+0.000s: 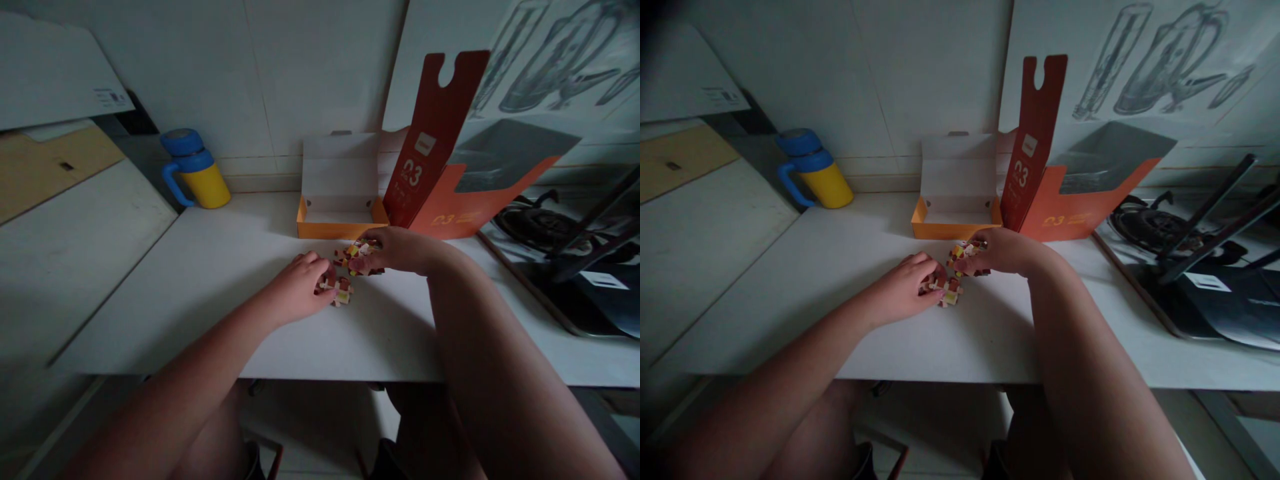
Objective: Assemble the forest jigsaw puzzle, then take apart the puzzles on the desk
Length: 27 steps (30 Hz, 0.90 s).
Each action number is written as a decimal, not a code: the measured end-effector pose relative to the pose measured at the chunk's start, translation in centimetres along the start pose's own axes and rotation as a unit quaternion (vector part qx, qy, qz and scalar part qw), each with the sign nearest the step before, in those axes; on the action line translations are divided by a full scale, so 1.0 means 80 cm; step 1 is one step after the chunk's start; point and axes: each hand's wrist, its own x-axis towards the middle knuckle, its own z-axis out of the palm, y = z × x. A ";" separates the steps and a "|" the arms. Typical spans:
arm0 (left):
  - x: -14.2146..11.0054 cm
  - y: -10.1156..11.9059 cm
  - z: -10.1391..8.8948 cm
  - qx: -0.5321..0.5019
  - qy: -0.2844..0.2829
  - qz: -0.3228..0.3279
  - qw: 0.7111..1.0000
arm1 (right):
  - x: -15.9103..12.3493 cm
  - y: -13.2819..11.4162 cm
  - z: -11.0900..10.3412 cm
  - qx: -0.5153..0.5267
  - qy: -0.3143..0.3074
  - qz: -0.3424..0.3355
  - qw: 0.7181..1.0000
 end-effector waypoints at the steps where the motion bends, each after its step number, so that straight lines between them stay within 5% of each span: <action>1: -0.001 -0.001 -0.003 -0.007 -0.003 -0.003 1.000 | -0.002 -0.002 -0.001 0.004 -0.008 -0.003 1.000; 11: -0.002 -0.029 -0.025 -0.022 -0.036 -0.114 0.993 | -0.024 -0.025 -0.004 0.047 -0.282 -0.043 0.957; 18: 0.003 -0.033 -0.022 -0.052 -0.046 -0.140 0.988 | -0.018 -0.027 0.003 0.040 -0.259 -0.065 0.963; 27: 0.002 -0.021 -0.025 -0.079 -0.063 -0.086 0.991 | -0.017 -0.028 0.005 0.049 -0.243 -0.098 0.964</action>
